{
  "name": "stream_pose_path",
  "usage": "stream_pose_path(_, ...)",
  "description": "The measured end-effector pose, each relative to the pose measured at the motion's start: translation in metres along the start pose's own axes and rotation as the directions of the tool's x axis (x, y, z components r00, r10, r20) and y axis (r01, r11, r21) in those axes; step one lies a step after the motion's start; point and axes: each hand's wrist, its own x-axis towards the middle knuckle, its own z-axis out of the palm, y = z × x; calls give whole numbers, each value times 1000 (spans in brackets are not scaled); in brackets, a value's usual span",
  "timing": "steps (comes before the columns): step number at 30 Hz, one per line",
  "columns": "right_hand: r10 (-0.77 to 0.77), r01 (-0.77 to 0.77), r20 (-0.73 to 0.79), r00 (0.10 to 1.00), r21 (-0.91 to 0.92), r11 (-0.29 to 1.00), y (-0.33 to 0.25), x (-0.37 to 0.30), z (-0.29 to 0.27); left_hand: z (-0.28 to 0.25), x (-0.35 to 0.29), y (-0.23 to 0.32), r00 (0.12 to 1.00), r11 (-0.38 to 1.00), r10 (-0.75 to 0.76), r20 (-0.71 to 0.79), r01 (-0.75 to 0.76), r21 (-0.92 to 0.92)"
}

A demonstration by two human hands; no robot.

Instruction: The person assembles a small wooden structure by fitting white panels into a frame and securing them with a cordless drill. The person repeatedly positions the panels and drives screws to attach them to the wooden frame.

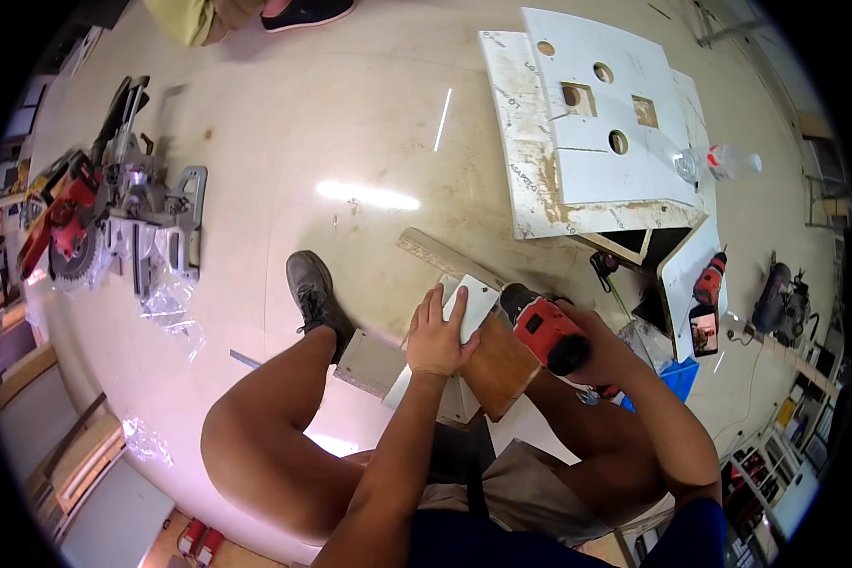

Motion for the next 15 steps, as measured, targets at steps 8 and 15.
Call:
stream_pose_path(8, 74, -73, 135, 988, -8, 997, 7, 15, 12, -3, -7, 0, 998, 998, -56, -5, 56, -6)
stream_pose_path(15, 28, -25, 91, 995, -35, 999, 7, 15, 18, -4, -6, 0, 998, 997, -65, -17, 64, -37)
